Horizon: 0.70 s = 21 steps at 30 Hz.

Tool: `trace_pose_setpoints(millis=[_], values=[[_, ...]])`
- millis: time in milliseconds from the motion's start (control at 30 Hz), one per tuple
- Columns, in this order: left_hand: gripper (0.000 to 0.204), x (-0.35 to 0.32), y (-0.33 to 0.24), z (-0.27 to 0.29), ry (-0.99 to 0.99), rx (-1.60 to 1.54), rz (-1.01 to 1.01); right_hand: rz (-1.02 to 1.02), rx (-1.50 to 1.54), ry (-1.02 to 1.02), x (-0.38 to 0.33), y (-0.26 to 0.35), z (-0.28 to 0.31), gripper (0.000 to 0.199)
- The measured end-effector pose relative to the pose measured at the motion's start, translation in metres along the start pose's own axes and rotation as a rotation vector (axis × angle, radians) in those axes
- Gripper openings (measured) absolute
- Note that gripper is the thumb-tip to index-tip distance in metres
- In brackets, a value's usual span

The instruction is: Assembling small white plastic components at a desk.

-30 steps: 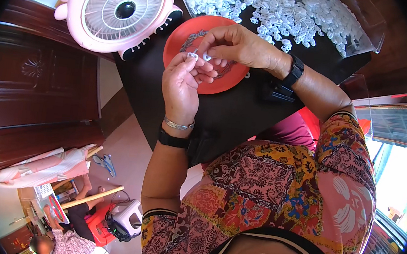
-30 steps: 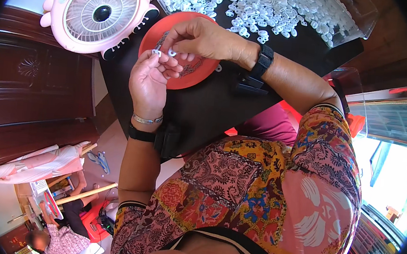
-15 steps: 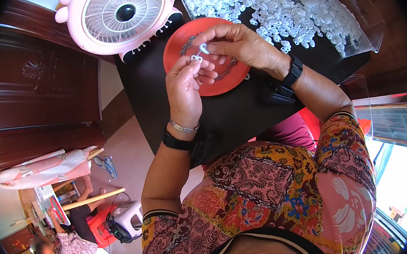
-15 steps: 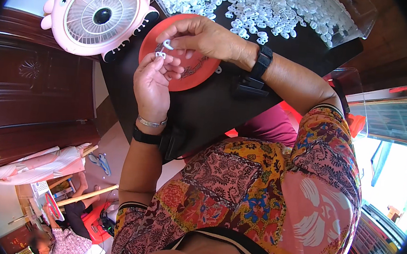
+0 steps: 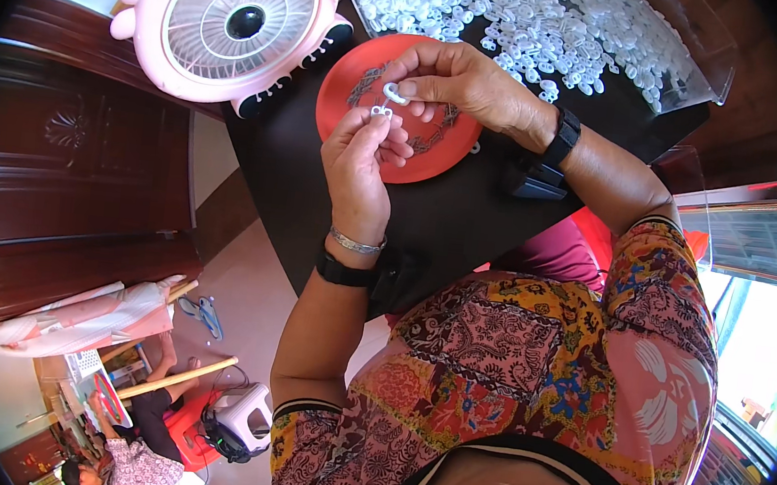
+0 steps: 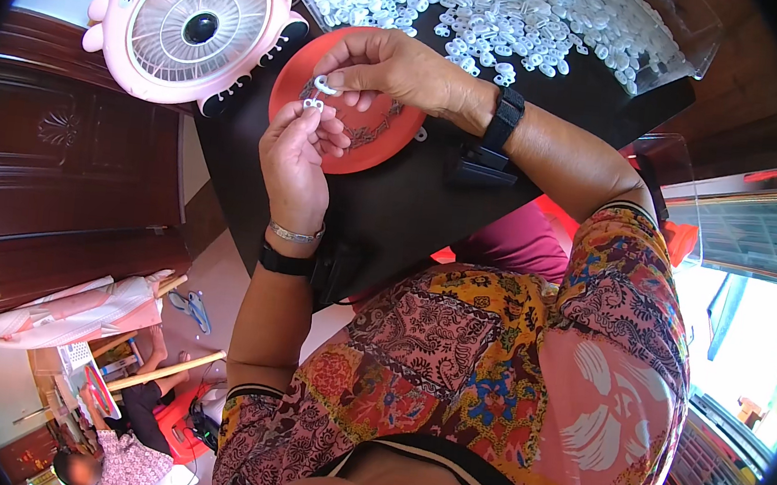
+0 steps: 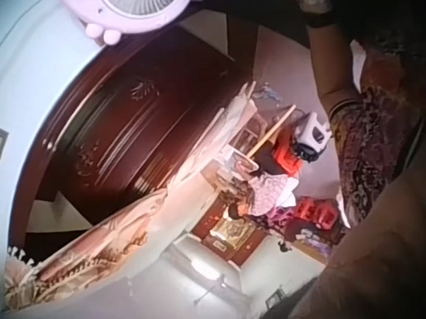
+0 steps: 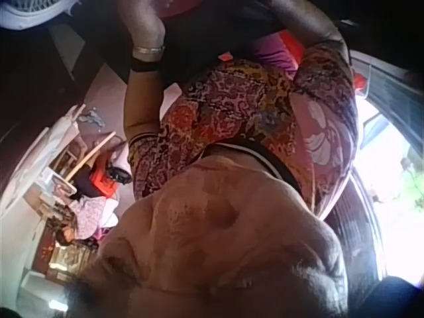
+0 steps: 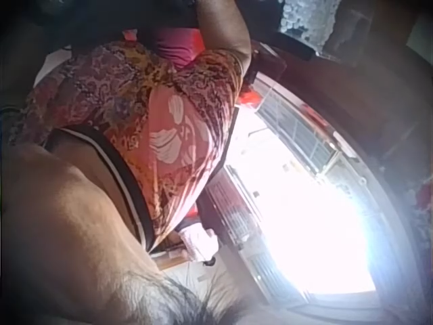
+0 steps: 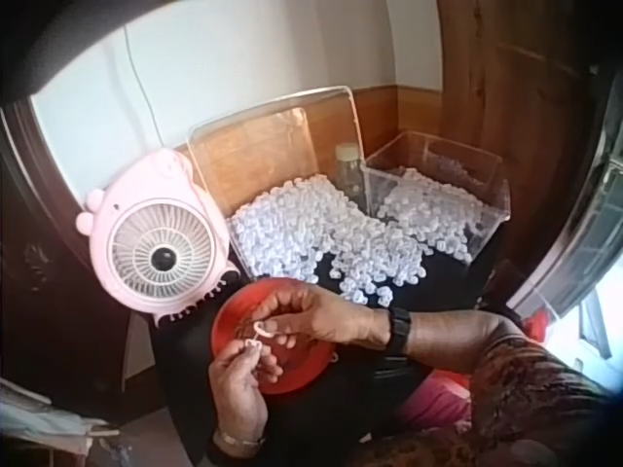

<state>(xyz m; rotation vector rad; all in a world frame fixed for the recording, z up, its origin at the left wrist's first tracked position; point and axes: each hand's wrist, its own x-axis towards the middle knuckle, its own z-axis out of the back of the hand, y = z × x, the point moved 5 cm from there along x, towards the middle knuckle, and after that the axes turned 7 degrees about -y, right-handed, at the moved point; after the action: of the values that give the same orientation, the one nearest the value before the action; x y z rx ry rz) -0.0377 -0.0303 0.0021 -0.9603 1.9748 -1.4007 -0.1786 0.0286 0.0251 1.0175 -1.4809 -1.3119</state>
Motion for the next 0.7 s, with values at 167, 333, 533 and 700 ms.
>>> trace_pose_setpoints(millis=[167,333,533,700], values=[[0.018,-0.0001,-0.0002,-0.0004,-0.001,-0.001,-0.001,-0.007,0.015,0.010,-0.0009,0.0008,-0.0003,0.021],[0.018,0.0011,0.0020,0.0003,0.012,-0.005,0.004,0.002,-0.008,0.003,-0.0004,0.0011,-0.0005,0.021],[0.018,0.0011,0.0021,0.0001,0.020,0.001,0.010,0.007,-0.024,0.005,0.0000,0.0004,0.0009,0.021],[0.018,0.0006,0.0024,-0.0005,0.008,0.003,0.009,0.002,-0.005,0.000,0.0004,-0.0008,0.0020,0.020]])
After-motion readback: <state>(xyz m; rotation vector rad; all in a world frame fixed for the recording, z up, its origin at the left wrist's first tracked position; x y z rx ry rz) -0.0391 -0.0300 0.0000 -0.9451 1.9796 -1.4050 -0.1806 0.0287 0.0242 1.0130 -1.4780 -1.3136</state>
